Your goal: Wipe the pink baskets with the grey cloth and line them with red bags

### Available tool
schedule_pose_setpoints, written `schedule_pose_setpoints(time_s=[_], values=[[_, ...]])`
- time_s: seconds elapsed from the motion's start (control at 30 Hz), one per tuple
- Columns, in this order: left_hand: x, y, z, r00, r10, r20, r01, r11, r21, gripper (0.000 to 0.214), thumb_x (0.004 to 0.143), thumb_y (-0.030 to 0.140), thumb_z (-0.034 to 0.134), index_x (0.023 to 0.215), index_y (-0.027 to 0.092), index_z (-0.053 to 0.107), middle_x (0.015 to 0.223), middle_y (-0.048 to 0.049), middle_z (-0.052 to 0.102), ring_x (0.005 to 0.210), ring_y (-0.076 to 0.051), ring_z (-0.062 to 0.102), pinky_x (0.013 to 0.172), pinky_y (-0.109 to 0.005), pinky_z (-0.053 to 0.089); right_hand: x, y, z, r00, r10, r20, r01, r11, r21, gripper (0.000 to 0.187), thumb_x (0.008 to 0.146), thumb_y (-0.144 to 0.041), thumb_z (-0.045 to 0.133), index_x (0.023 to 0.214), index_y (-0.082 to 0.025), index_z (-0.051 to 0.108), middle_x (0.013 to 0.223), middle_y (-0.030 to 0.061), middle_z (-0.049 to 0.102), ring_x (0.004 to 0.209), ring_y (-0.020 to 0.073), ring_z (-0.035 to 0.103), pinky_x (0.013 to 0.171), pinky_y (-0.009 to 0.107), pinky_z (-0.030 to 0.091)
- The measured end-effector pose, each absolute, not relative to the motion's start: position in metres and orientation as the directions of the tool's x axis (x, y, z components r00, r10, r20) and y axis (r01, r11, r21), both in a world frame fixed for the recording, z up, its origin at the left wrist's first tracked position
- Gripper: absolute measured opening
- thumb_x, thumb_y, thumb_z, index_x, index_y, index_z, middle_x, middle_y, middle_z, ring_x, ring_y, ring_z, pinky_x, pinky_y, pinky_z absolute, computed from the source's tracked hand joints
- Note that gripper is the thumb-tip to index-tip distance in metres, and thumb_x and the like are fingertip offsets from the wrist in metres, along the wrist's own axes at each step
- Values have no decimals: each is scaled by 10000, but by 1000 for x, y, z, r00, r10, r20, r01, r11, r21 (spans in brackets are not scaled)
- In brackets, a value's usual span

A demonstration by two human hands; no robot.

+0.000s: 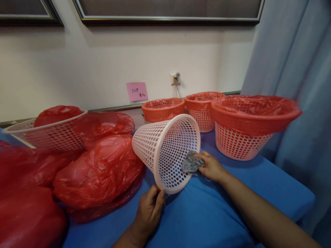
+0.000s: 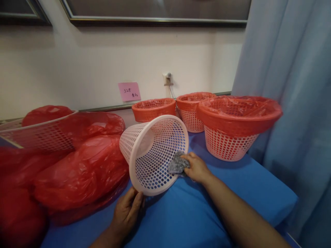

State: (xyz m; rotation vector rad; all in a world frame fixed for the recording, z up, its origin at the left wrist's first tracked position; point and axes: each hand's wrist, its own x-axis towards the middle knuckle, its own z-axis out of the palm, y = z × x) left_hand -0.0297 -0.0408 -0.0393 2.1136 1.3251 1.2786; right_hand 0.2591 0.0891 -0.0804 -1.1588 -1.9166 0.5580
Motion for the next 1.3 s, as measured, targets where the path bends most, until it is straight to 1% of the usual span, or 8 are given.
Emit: schedule_pose_setpoints(time_s=[0.2, 0.3, 0.4, 0.5, 0.77, 1.0, 1.17, 1.3], values=[[-21, -35, -38, 371, 857, 357, 596, -514, 616, 230, 1007, 287, 522, 935, 192, 719, 759, -21, 752, 668, -162, 727, 661, -219, 572, 244, 69, -71, -515, 788, 339, 412, 574, -708, 588, 674, -67, 621, 1215, -279, 707, 1046, 17, 668, 936, 175, 671, 876, 316, 566], [-21, -34, -37, 417, 848, 328, 589, -527, 612, 244, 1010, 292, 519, 948, 203, 738, 771, -26, 763, 692, -175, 739, 691, -236, 589, 248, 77, -75, -371, 835, 406, 453, 544, -706, 598, 695, -81, 620, 1254, -284, 684, 1111, 20, 669, 1003, 184, 673, 938, 335, 563], [-24, -36, -37, 347, 830, 436, 595, -555, 581, 270, 1016, 310, 508, 884, 182, 706, 658, -13, 702, 561, -154, 674, 568, -218, 539, 259, 91, -81, -92, 872, 480, 552, 446, -705, 602, 739, -104, 588, 1311, -279, 653, 1206, 49, 624, 1127, 221, 642, 1034, 394, 530], [-27, -39, -36, 267, 806, 528, 591, -570, 571, 276, 1020, 321, 505, 859, 172, 673, 660, -11, 680, 541, -139, 641, 540, -210, 503, 265, 97, -83, -15, 880, 475, 590, 391, -706, 592, 761, -112, 567, 1330, -254, 644, 1228, 82, 581, 1143, 253, 623, 1037, 444, 522], [-27, -39, -37, 211, 814, 542, 583, -549, 599, 323, 1036, 351, 467, 836, 173, 648, 651, 1, 644, 536, -120, 594, 551, -203, 491, 244, 67, -72, -514, 785, 346, 439, 587, -680, 582, 714, -52, 617, 1231, -307, 697, 1062, 17, 627, 965, 171, 656, 890, 312, 556], [-30, -42, -32, 185, 812, 553, 607, -537, 586, 324, 1026, 339, 488, 766, 181, 598, 615, 15, 591, 536, -122, 581, 542, -208, 471, 266, 96, -78, 1, 867, 499, 616, 393, -683, 634, 756, -80, 566, 1349, -301, 616, 1291, 69, 528, 1216, 258, 568, 1075, 471, 494], [-28, -41, -32, 157, 809, 566, 593, -536, 601, 329, 1021, 331, 496, 760, 175, 621, 585, 22, 586, 497, -116, 559, 506, -198, 457, 257, 83, -74, -278, 866, 415, 567, 497, -656, 575, 714, -51, 607, 1221, -308, 694, 1116, 23, 628, 1036, 194, 649, 965, 347, 546], [-24, -38, -34, 290, 817, 499, 597, -562, 573, 300, 1005, 311, 534, 817, 167, 719, 621, -15, 684, 532, -137, 644, 541, -200, 503, 247, 67, -65, -515, 803, 300, 488, 562, -668, 604, 690, -20, 594, 1215, -300, 696, 1092, 27, 618, 983, 179, 651, 893, 315, 551]])
